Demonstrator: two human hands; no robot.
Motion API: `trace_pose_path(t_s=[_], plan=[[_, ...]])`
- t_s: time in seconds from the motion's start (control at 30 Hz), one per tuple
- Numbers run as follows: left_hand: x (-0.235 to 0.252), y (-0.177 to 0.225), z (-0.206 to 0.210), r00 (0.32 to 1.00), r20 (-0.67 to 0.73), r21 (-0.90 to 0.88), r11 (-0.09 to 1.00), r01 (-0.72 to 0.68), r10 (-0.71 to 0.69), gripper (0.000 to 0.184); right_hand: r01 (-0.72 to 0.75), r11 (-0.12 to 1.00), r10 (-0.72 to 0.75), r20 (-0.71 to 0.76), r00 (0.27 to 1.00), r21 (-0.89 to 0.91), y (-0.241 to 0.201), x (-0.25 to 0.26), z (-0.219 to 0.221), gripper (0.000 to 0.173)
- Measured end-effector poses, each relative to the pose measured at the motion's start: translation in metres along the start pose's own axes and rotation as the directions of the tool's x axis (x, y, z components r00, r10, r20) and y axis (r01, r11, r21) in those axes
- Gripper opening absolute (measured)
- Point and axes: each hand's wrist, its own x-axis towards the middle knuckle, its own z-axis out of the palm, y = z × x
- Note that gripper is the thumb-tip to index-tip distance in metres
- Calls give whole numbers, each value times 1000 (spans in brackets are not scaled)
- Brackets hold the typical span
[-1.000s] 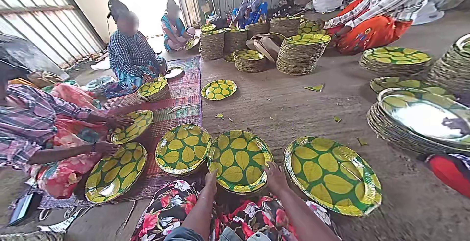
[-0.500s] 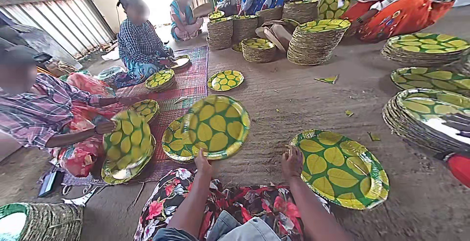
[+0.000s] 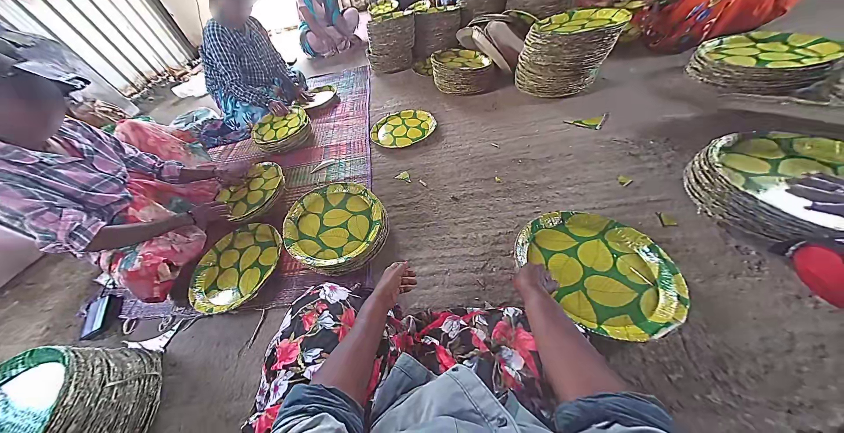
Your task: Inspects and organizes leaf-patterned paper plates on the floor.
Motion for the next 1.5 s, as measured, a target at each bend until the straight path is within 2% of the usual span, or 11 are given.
trace_pose_path(t_s=[0.33,0.4,0.5,0.53,0.63,0.8,0.93,1.17,1.33,1.43,1.5], plan=[[9,-14,-10,984,-4,273,947,-168,176,40,249,961,-153,-518,842,120,0,-14,-11,42],[12,-17,-8,868,-21,592,706,-389,496,53,513,858,-451,-510,732,-22,-6,-28,-6,37],[31,-26,-1,464,97,841,176,-511,881,63,750,656,-754,-129,644,-92,-23,-41,14,33],[31,-25,2,452,171,850,101,-517,875,61,787,601,-792,32,610,-144,-27,-38,21,31],[30,-29,7,799,364,876,115,-468,478,54,742,606,-691,273,670,-288,-33,-29,30,31],[47,-60,3,910,412,905,89,-415,55,66,290,952,-304,-221,927,-98,-14,-14,16,52],[49,-54,-1,903,425,899,84,-429,61,62,-72,989,60,-93,994,-130,6,15,19,47],[47,-45,3,917,395,915,65,-398,60,55,-28,995,55,-283,958,99,7,10,6,40],[40,-46,2,836,330,885,163,-435,439,64,507,862,-396,-625,673,1,-9,-18,-1,27],[44,-46,11,418,297,836,-22,-549,858,63,724,690,-702,-245,668,-3,-25,-46,10,32],[42,-44,14,487,365,833,-45,-552,793,60,828,538,-838,8,546,-156,-32,-41,26,29]])
